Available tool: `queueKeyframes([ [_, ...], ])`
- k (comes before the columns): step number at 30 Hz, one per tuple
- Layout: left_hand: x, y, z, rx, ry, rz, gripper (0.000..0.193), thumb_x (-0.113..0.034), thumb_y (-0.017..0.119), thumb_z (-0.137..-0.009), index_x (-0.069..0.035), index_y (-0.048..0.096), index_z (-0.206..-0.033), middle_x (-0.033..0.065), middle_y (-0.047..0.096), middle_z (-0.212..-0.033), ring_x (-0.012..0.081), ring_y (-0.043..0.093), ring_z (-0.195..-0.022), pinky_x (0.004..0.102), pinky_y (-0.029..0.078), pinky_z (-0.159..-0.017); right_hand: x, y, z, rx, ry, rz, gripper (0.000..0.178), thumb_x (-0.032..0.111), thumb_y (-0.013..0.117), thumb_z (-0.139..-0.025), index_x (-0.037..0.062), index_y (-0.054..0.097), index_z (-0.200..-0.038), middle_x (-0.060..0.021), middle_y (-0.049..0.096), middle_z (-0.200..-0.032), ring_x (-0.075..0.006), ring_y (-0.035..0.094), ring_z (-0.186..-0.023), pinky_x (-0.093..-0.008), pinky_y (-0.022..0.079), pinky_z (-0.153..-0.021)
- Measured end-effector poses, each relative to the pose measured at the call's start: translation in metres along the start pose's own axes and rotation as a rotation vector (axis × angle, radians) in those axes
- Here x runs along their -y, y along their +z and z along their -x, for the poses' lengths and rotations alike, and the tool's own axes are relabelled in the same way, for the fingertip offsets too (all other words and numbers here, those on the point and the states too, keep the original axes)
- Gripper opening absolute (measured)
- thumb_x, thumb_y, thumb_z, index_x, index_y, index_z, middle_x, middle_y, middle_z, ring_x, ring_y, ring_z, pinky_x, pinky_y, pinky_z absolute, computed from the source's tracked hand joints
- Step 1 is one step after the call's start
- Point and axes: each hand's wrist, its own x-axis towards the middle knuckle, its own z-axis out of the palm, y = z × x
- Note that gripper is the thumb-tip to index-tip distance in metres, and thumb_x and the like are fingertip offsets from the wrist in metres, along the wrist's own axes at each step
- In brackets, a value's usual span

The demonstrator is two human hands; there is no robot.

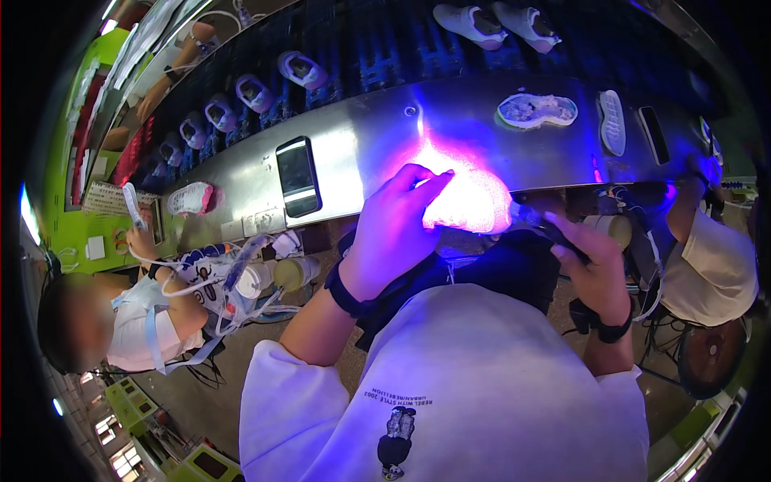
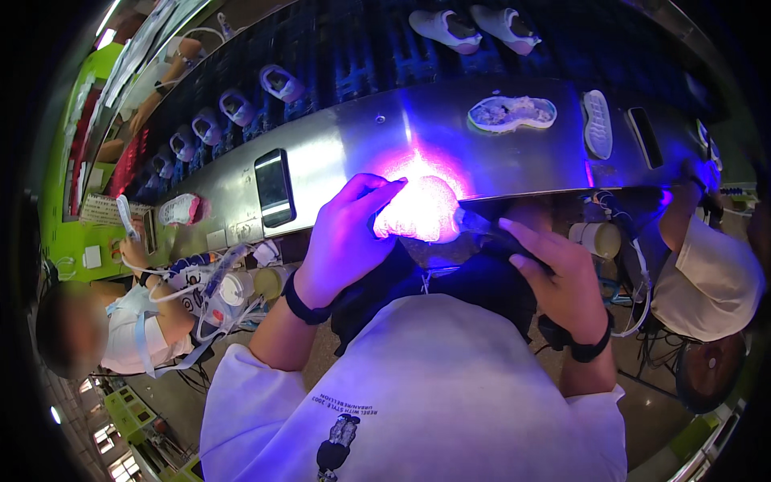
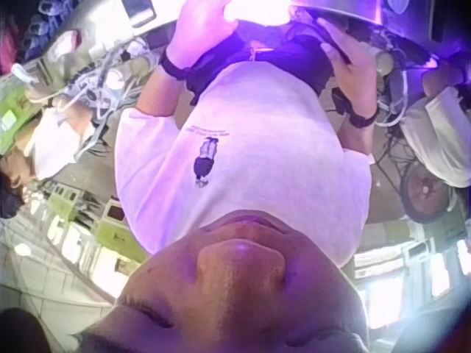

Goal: Assemble and inspect shoe components on a factory production line.

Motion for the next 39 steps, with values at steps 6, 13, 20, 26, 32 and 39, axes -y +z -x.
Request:
queueKeyframes([
  [6,0.011,-0.01,-0.003,0.073,0.037,0.069,0.05,-0.007,0.08,-0.071,-0.006,0.072,-0.12,0.0122,0.068,-0.106,0.0271,0.072,-0.091,0.035,0.058,-0.08,0.006,-0.009,-0.015,0.049,-0.08,0.041,0.049,0.0,0.069,-0.084,0.0099,0.066,-0.131,-0.0151,0.065,-0.089,-0.0324,0.063,-0.077,-0.0359,0.049,-0.07],
  [13,0.036,-0.009,-0.001,0.138,0.046,0.292,0.059,-0.012,0.089,-0.065,-0.004,0.071,-0.121,0.0121,0.07,-0.104,0.0269,0.069,-0.099,0.0364,0.055,-0.087,-0.005,0.018,-0.033,-0.036,-0.136,-0.044,0.045,0.001,0.067,-0.088,0.0061,0.064,-0.133,-0.0118,0.07,-0.093,-0.0217,0.066,-0.079,-0.031,0.05,-0.074],
  [20,0.035,-0.002,0.011,0.231,-0.243,0.571,0.08,-0.021,0.096,-0.063,0.004,0.061,-0.131,0.0147,0.065,-0.126,0.0228,0.063,-0.116,0.0369,0.049,-0.104,-0.004,0.02,-0.049,0.061,0.13,-0.253,0.046,0.001,0.064,-0.092,0.0048,0.061,-0.138,-0.0066,0.074,-0.104,-0.0116,0.066,-0.088,-0.0279,0.052,-0.083],
  [26,0.025,-0.002,0.012,0.26,-0.347,0.634,0.078,-0.02,0.096,-0.065,0.005,0.061,-0.13,0.0142,0.064,-0.129,0.0211,0.062,-0.118,0.0368,0.048,-0.105,0.005,0.021,-0.063,0.079,0.078,-0.422,0.047,0.001,0.066,-0.092,0.0038,0.06,-0.139,-0.0087,0.074,-0.105,-0.0124,0.067,-0.095,-0.0292,0.051,-0.092],
  [32,0.019,0.002,0.009,0.292,-0.376,0.954,0.063,-0.014,0.091,-0.073,0.004,0.064,-0.127,0.0075,0.07,-0.116,0.0152,0.066,-0.107,0.0325,0.052,-0.097,0.009,0.005,-0.06,0.175,0.146,-0.522,0.047,-0.003,0.064,-0.091,0.0024,0.061,-0.138,-0.0082,0.074,-0.103,-0.0129,0.066,-0.09,-0.029,0.052,-0.089],
  [39,-0.006,0.005,-0.002,0.351,-0.556,1.091,0.049,-0.009,0.086,-0.079,0.004,0.066,-0.121,0.0078,0.072,-0.111,0.0134,0.069,-0.099,0.0285,0.056,-0.089,-0.013,0.009,-0.042,0.114,0.154,-0.442,0.048,-0.005,0.065,-0.09,0.0011,0.061,-0.137,-0.0079,0.073,-0.101,-0.0117,0.066,-0.088,-0.0282,0.053,-0.084],
])
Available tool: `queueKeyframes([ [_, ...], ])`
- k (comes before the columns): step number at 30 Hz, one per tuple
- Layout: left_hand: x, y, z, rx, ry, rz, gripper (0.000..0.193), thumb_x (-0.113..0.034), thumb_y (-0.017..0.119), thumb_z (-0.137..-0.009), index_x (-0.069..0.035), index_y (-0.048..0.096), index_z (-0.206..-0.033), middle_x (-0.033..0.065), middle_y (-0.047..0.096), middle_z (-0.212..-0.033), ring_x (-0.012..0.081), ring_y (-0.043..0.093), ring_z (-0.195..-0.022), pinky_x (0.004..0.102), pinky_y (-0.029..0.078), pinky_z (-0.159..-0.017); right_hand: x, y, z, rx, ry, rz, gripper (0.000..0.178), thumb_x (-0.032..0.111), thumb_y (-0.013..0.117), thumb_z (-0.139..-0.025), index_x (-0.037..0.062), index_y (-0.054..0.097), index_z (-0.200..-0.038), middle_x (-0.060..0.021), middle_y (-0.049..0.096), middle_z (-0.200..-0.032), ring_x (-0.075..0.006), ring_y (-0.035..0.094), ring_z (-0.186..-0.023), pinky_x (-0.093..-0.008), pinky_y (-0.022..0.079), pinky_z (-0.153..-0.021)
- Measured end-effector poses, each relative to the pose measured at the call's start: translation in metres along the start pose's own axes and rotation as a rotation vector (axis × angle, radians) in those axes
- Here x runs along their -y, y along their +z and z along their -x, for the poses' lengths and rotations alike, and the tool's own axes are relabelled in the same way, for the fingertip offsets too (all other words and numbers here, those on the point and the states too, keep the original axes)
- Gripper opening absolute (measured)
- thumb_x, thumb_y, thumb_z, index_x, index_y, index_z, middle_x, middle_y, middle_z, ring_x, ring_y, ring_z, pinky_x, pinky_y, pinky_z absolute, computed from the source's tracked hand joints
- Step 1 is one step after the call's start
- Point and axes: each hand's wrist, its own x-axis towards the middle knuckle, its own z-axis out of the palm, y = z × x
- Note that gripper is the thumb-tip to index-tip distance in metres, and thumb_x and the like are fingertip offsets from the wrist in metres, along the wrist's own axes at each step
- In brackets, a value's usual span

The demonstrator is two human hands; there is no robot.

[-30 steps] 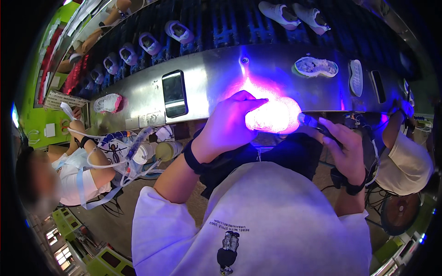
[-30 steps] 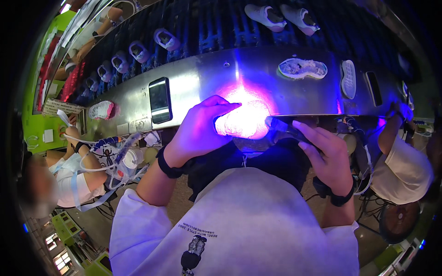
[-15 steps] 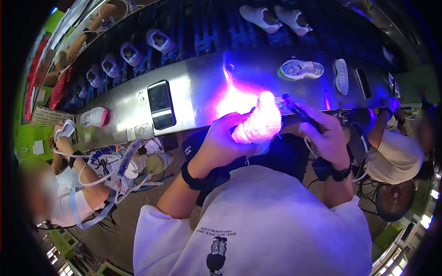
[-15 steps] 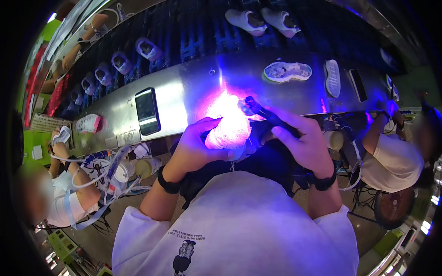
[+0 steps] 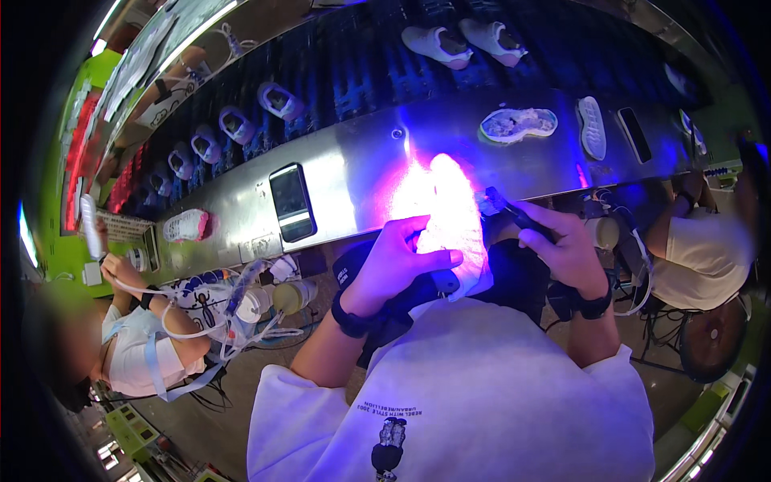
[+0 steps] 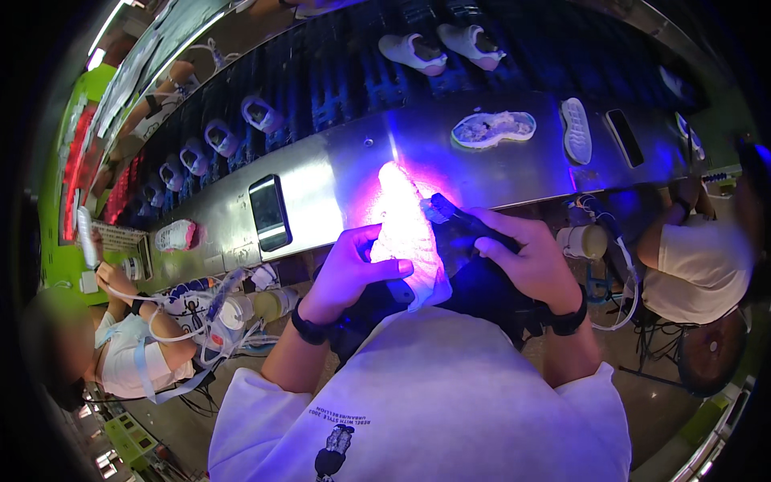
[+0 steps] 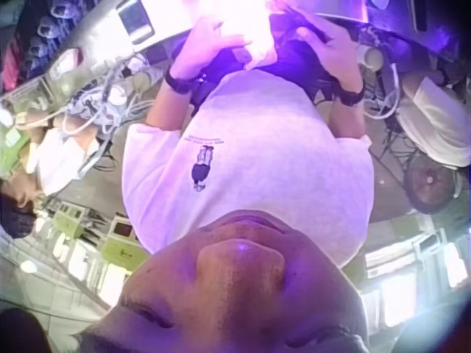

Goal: Assemble and inspect shoe components on a factory production line.

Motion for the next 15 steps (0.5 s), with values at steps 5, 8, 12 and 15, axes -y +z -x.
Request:
queueKeyframes([
  [5,0.014,0.005,-0.012,0.008,-0.009,-0.121,0.046,-0.01,0.086,-0.08,0.003,0.067,-0.12,0.0069,0.072,-0.11,0.0122,0.068,-0.098,0.0283,0.054,-0.089,-0.001,-0.01,0.003,-0.115,-0.082,-0.005,0.047,-0.004,0.066,-0.09,0.002,0.061,-0.136,-0.0102,0.073,-0.113,-0.0119,0.065,-0.093,-0.0283,0.053,-0.087],
  [8,0.009,0.015,-0.011,0.028,0.041,-0.158,0.041,-0.008,0.084,-0.081,0.002,0.068,-0.118,0.0056,0.073,-0.109,0.0122,0.068,-0.098,0.0289,0.054,-0.089,-0.004,-0.018,0.001,-0.142,-0.061,-0.039,0.047,-0.003,0.067,-0.089,0.002,0.061,-0.136,-0.0123,0.071,-0.122,-0.0131,0.065,-0.1,-0.0291,0.052,-0.091],
  [12,0.002,0.024,-0.012,0.026,0.008,0.015,0.037,-0.006,0.081,-0.083,0.0,0.069,-0.117,0.0044,0.073,-0.107,0.012,0.068,-0.097,0.0286,0.054,-0.088,-0.007,-0.021,0.002,-0.052,-0.073,-0.03,0.047,-0.003,0.068,-0.089,0.0013,0.061,-0.135,-0.0122,0.072,-0.117,-0.0131,0.065,-0.096,-0.0297,0.052,-0.09],
  [15,0.001,0.021,-0.012,0.006,0.0,-0.022,0.037,-0.014,0.082,-0.086,0.001,0.069,-0.117,0.0019,0.071,-0.105,0.0082,0.065,-0.094,0.0258,0.052,-0.084,-0.021,-0.016,0.011,-0.043,-0.09,0.003,0.046,0.001,0.067,-0.092,0.0042,0.062,-0.137,-0.0041,0.069,-0.094,-0.0102,0.062,-0.08,-0.027,0.052,-0.075],
])
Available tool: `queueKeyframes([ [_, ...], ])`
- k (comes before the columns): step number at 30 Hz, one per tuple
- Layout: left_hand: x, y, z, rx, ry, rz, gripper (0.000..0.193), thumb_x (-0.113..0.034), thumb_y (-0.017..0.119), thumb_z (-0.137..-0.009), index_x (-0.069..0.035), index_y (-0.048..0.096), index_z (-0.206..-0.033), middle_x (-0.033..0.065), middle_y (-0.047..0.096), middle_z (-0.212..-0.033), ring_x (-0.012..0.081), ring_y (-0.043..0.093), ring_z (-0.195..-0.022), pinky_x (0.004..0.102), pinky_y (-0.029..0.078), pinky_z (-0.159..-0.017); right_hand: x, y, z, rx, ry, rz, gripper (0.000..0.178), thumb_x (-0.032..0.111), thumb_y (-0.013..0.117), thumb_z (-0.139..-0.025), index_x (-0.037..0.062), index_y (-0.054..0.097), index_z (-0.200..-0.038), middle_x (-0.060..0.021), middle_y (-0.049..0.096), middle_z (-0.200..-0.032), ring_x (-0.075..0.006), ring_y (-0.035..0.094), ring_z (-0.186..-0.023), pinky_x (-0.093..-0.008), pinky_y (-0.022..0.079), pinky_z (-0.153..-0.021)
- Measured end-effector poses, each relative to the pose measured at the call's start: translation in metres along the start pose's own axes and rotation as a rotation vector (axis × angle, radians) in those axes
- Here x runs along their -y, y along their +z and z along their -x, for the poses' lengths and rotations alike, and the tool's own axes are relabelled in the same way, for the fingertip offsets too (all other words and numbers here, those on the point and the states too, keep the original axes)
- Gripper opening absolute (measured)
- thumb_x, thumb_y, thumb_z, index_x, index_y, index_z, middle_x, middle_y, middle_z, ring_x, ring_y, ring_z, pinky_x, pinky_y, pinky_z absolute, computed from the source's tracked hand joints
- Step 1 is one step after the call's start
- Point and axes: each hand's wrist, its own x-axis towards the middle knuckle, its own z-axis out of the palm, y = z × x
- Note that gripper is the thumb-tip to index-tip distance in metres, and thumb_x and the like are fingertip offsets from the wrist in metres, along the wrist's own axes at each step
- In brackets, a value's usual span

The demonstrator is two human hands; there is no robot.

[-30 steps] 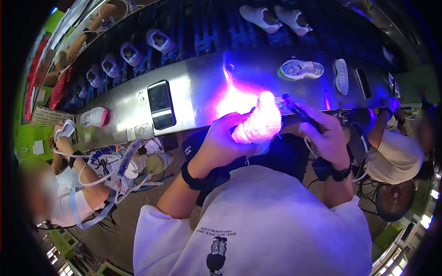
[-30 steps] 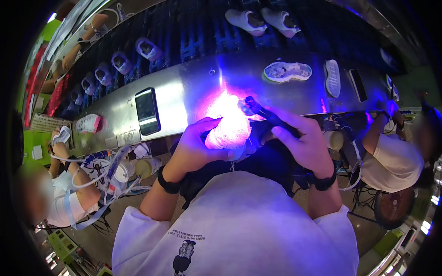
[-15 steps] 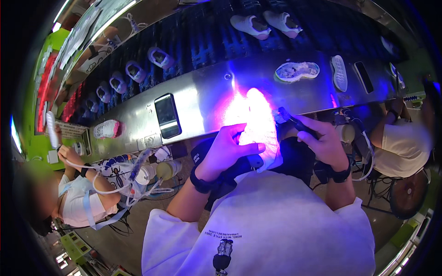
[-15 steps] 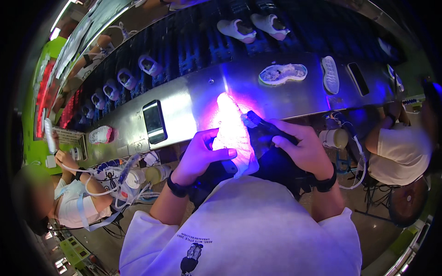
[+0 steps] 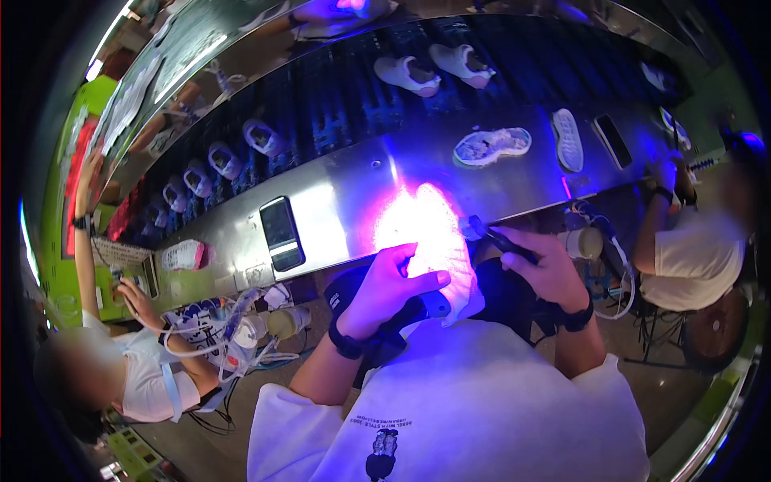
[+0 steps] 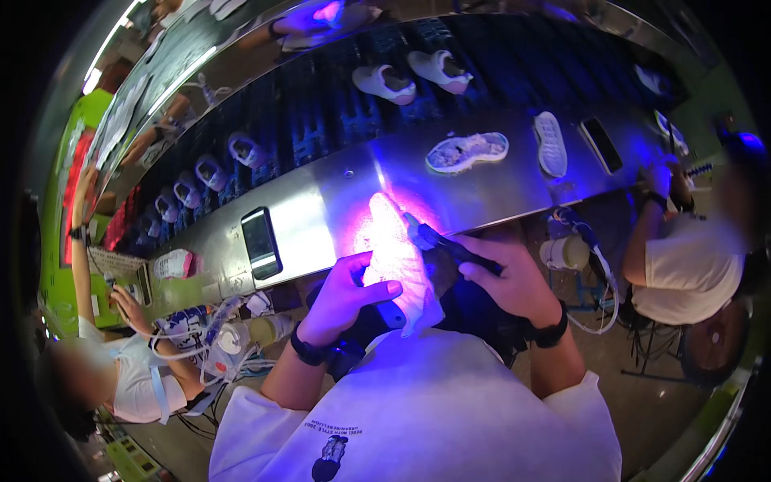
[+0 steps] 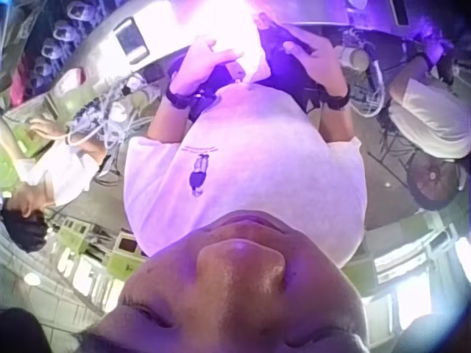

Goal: Assemble and inspect shoe components on a factory production line.

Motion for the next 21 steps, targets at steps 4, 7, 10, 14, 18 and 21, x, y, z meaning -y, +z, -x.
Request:
queueKeyframes([
  [4,0.004,-0.007,-0.003,-0.009,-0.014,0.021,0.035,-0.019,0.079,-0.089,0.001,0.069,-0.116,0.0022,0.071,-0.105,0.0082,0.065,-0.095,0.0257,0.052,-0.085,0.001,0.01,-0.006,-0.005,0.114,-0.086,0.045,0.002,0.067,-0.092,0.0043,0.062,-0.137,-0.0036,0.069,-0.092,-0.0106,0.062,-0.08,-0.0269,0.052,-0.076],
  [7,0.006,-0.006,-0.002,-0.074,-0.02,0.182,0.034,-0.015,0.076,-0.09,0.0,0.067,-0.119,0.0001,0.069,-0.104,0.007,0.062,-0.095,0.0248,0.05,-0.084,0.0,0.01,-0.006,0.054,0.121,-0.024,0.049,-0.002,0.067,-0.09,0.0049,0.061,-0.138,-0.0072,0.071,-0.1,-0.0127,0.064,-0.082,-0.0269,0.052,-0.079],
  [10,0.006,-0.012,-0.003,-0.121,-0.001,0.192,0.037,-0.016,0.076,-0.091,0.0,0.066,-0.122,0.001,0.069,-0.108,0.0078,0.062,-0.097,0.0255,0.05,-0.087,0.001,0.006,0.001,0.104,0.164,0.04,0.049,-0.001,0.067,-0.09,0.0054,0.062,-0.137,-0.007,0.071,-0.1,-0.0128,0.063,-0.081,-0.0277,0.052,-0.078],
  [14,0.0,-0.017,-0.001,-0.085,-0.001,0.131,0.038,-0.016,0.075,-0.091,0.0,0.066,-0.124,0.002,0.069,-0.11,0.0094,0.063,-0.098,0.0267,0.05,-0.089,0.02,0.008,-0.016,0.1,0.183,0.056,0.044,0.001,0.067,-0.09,0.0043,0.064,-0.134,-0.0075,0.072,-0.099,-0.0131,0.064,-0.082,-0.0285,0.052,-0.078],
  [18,0.005,-0.023,-0.001,-0.167,0.033,0.057,0.038,-0.017,0.075,-0.092,0.001,0.065,-0.124,0.0034,0.069,-0.11,0.0106,0.064,-0.099,0.0273,0.052,-0.089,0.024,0.017,-0.041,0.051,0.191,0.019,0.041,0.005,0.069,-0.089,0.0035,0.067,-0.13,-0.0094,0.074,-0.104,-0.0144,0.067,-0.091,-0.0299,0.053,-0.086],
  [21,-0.004,-0.024,-0.002,-0.231,0.057,0.113,0.035,-0.017,0.075,-0.093,0.002,0.066,-0.121,0.0036,0.07,-0.108,0.0099,0.065,-0.098,0.0269,0.053,-0.086,0.023,0.009,-0.039,0.121,0.163,-0.002,0.042,0.007,0.071,-0.089,0.0041,0.067,-0.13,-0.0099,0.074,-0.109,-0.0159,0.067,-0.097,-0.0308,0.052,-0.091],
])
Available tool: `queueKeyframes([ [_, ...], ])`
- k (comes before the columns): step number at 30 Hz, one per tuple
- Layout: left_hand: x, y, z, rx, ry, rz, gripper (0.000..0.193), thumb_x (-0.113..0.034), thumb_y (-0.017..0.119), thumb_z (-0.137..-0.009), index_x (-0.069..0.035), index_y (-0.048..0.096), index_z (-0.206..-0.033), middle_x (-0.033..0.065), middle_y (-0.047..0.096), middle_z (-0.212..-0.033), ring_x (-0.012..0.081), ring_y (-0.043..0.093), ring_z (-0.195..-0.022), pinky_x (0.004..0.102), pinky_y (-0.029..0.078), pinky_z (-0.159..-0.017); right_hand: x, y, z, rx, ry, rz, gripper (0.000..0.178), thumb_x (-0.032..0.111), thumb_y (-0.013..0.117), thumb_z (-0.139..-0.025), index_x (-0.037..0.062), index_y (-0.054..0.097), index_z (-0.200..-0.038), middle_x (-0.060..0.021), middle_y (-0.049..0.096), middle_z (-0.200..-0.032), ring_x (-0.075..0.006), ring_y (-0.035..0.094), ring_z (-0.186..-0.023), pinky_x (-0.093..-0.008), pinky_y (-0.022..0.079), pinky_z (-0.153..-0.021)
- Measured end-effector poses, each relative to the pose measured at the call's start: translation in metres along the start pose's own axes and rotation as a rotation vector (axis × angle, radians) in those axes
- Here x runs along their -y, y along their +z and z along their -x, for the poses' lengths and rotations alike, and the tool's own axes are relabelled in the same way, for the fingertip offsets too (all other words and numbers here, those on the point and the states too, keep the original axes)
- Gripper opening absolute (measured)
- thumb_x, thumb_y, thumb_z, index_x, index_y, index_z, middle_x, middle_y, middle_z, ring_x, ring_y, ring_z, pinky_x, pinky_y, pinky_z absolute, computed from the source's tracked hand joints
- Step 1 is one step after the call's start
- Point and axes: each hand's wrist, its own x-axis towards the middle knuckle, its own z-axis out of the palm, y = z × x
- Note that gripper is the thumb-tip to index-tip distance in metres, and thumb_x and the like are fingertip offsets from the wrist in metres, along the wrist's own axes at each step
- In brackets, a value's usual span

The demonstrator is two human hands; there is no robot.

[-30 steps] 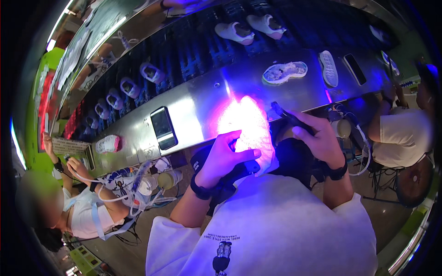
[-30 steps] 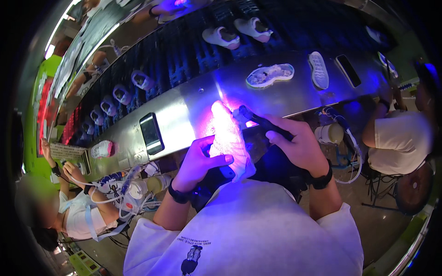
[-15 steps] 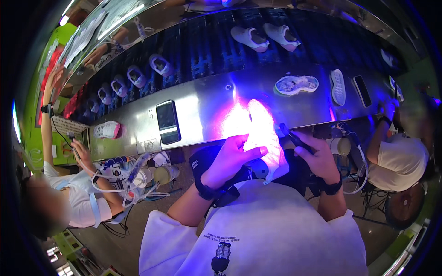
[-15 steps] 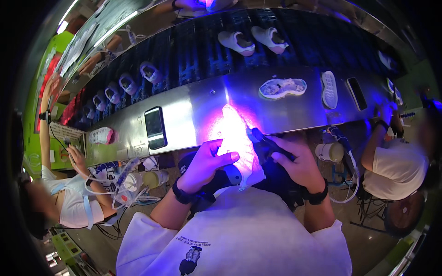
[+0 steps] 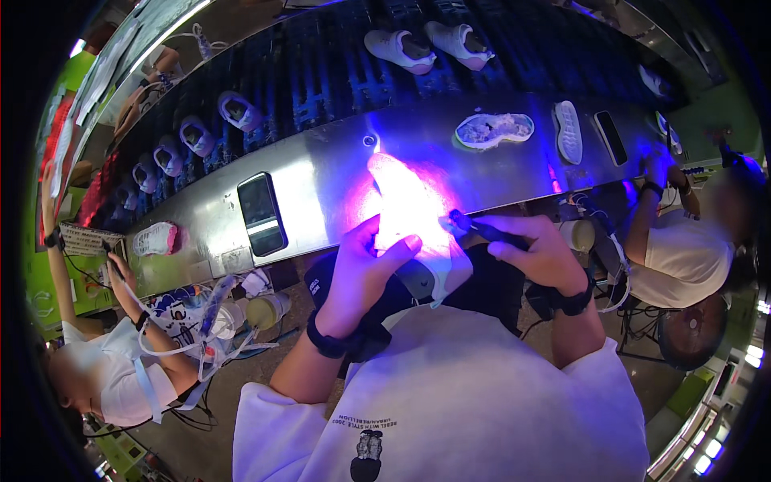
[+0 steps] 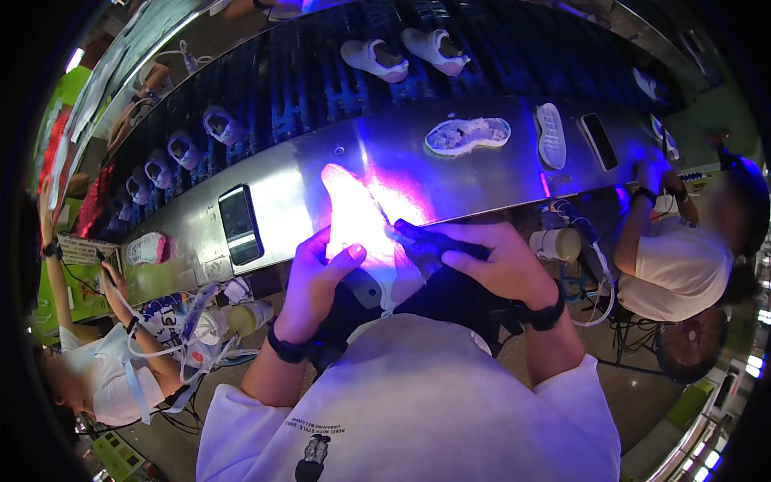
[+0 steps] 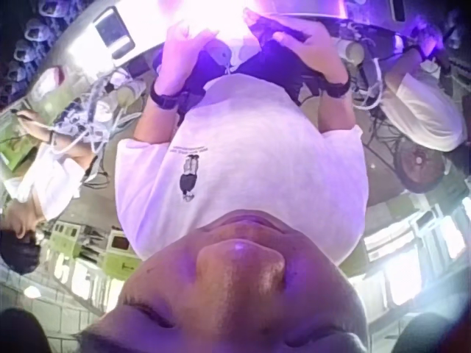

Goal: Assemble and inspect shoe components on a factory production line.

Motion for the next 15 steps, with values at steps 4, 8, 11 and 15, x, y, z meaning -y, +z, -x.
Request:
queueKeyframes([
  [4,0.001,-0.006,-0.009,-0.082,0.047,-0.119,0.033,-0.017,0.075,-0.092,0.001,0.068,-0.118,0.0039,0.071,-0.104,0.0095,0.066,-0.096,0.0269,0.054,-0.085,-0.006,-0.014,0.015,0.083,0.024,0.055,0.043,0.007,0.072,-0.089,0.0043,0.066,-0.131,-0.01,0.074,-0.113,-0.0179,0.067,-0.103,-0.032,0.05,-0.094],
  [8,0.004,0.004,-0.015,-0.108,0.064,-0.14,0.036,-0.016,0.077,-0.09,0.003,0.066,-0.12,0.0064,0.072,-0.108,0.0114,0.067,-0.099,0.0279,0.054,-0.086,-0.019,-0.014,0.031,0.011,0.146,0.041,0.04,0.003,0.072,-0.088,0.0044,0.068,-0.128,-0.0092,0.074,-0.111,-0.0175,0.067,-0.1,-0.0312,0.05,-0.092],
  [11,0.013,0.013,-0.023,-0.124,0.036,-0.043,0.048,-0.017,0.076,-0.09,0.004,0.058,-0.13,0.0083,0.069,-0.115,0.0142,0.066,-0.105,0.0306,0.052,-0.093,-0.023,-0.015,0.039,-0.068,0.161,0.054,0.038,0.004,0.072,-0.089,0.0047,0.069,-0.127,-0.0087,0.074,-0.108,-0.0168,0.067,-0.096,-0.0309,0.05,-0.089],
  [15,0.019,0.025,-0.029,-0.142,0.07,-0.046,0.051,-0.018,0.076,-0.091,0.006,0.056,-0.132,0.0087,0.068,-0.116,0.0151,0.066,-0.106,0.0305,0.051,-0.095,-0.023,-0.017,0.038,-0.162,0.046,0.15,0.039,0.005,0.073,-0.088,0.0054,0.069,-0.127,-0.0099,0.075,-0.105,-0.017,0.067,-0.092,-0.0302,0.051,-0.087],
])
